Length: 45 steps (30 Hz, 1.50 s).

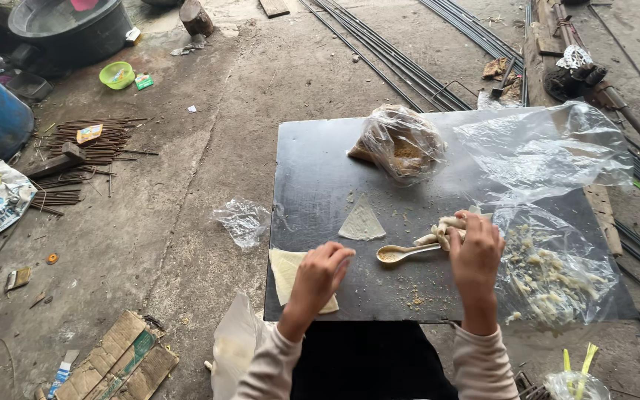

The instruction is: The person folds thin triangular wrappers, places a small amount of filling onto each, and rolls them into cylindrical bundles. The person uses a small spoon to scoop filling from a plastic bag and places the finished rolls into a plastic bag on the floor.

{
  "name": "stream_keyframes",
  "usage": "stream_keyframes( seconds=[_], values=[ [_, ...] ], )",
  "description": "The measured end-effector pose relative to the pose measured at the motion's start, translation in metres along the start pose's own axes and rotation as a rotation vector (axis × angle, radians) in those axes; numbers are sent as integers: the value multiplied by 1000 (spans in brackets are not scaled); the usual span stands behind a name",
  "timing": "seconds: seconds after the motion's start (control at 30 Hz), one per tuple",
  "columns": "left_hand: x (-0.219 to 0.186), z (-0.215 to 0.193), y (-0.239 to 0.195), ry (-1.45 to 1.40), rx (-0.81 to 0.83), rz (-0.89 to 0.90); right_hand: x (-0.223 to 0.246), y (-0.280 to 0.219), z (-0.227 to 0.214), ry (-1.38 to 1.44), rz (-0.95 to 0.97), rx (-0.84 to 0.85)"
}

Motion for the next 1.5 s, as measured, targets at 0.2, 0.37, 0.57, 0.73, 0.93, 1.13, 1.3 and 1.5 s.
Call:
stream_keyframes(
  seconds=[0.2, 0.37, 0.57, 0.73, 0.93, 1.13, 1.3, 1.5],
  values=[
    [10, 33, 59, 129, -5, 119, 36, -11, -2, -47, -200, 75],
    [21, 51, 83, 147, 80, 107, 81, -22, 0, -82, -350, 62],
    [24, 35, 88, -177, 175, 67, 74, -24, -5, 36, -378, 139],
    [14, 32, 90, -173, 204, 199, 47, -35, -4, 247, -301, 296],
    [2, 39, 111, 37, 73, 180, 3, -48, 25, 376, -16, 709],
    [-10, 28, 102, -53, 7, 160, -5, 47, 2, 304, -239, 415],
    [-22, 27, 21, 12, 137, 160, 11, 116, 16, -259, -325, 194],
    [-45, -3, -43, -6, 53, 184, 15, 175, 105, -595, -230, 237]
  ],
)
Point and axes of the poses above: each hand's wrist, its own y-axis towards the middle knuckle, its own z-axis out of the palm, x = y × z, the point moved 10 cm from there along y, towards the middle knuckle, and after that the axes turned 15 degrees about -z, right-handed, at the moved point
